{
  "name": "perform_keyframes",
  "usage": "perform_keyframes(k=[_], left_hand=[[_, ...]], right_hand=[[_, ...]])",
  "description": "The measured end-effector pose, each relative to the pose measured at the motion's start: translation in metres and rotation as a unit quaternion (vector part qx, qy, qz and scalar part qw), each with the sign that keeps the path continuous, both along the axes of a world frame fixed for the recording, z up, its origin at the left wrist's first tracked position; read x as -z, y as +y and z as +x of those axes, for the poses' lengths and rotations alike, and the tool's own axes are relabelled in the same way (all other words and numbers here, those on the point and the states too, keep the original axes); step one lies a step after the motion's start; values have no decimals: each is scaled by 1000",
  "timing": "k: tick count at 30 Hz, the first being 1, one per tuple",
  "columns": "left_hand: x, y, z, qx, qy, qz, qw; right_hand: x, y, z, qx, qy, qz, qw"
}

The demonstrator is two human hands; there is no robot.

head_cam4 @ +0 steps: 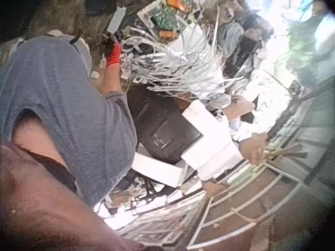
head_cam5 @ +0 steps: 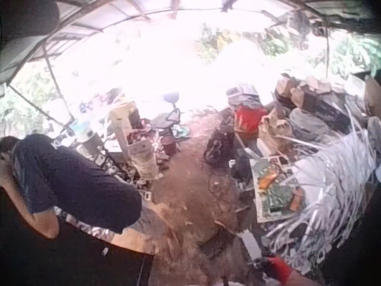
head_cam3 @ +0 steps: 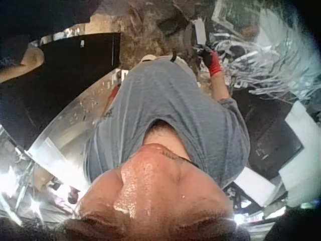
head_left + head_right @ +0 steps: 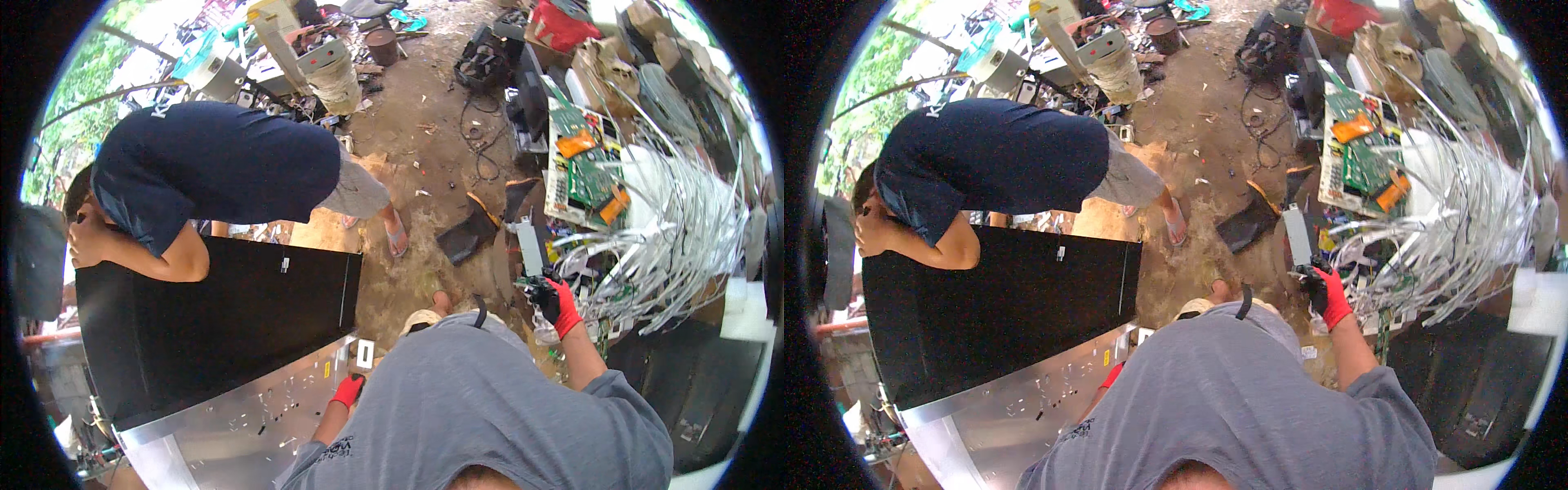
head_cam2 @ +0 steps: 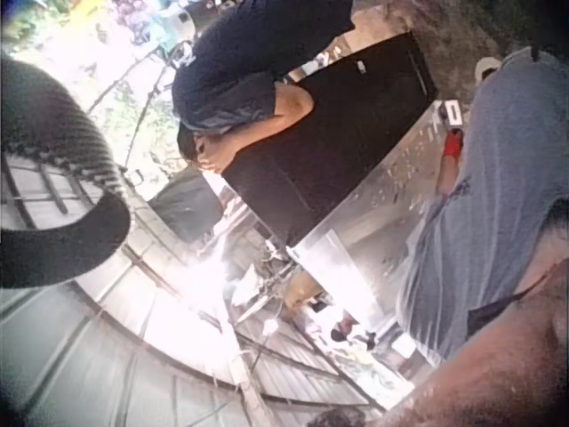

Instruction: The person uses pliers and a screwdriver to remove screws and detach a white plastic component from a large metal appliance. They then remove an orange plastic piece and place the parts on the floor before moving to a pile of electronic waste.

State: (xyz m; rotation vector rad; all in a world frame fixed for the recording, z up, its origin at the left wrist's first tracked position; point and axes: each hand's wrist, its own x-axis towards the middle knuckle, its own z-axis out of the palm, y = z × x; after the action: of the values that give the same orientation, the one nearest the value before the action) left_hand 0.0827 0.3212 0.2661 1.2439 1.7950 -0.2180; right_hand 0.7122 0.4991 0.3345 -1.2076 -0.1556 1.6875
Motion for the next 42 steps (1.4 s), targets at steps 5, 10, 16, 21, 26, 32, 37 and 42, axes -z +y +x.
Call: perform_keyframes(k=[5, 10, 16, 21, 26, 32, 37, 42], left_hand=[[5, 74, -20, -122, -16, 74, 990], [7, 128, -55, -37, 2, 240, 970], [23, 190, -27, -135, -38, 129, 982], [25, 207, -4, -169, -32, 83, 982], [47, 231, 52, -569, -159, -136, 795], [77, 361, 174, -251, 4, -89, 964], [76, 561, 233, -254, -101, -38, 961], [66, 746, 194, -295, -133, -147, 935]], right_hand=[[-10, 91, -58, -95, -159, -19, 983], [-40, 164, -108, -82, -156, 0, 984], [-35, 256, -120, -91, -150, 16, 984], [-9, 369, -125, -133, -111, -17, 985], [35, 512, -105, -201, -176, -59, 962], [71, 697, -95, -304, -188, -50, 933], [94, 834, -62, -356, -186, -80, 912], [150, 915, 7, -330, -259, -122, 900]])
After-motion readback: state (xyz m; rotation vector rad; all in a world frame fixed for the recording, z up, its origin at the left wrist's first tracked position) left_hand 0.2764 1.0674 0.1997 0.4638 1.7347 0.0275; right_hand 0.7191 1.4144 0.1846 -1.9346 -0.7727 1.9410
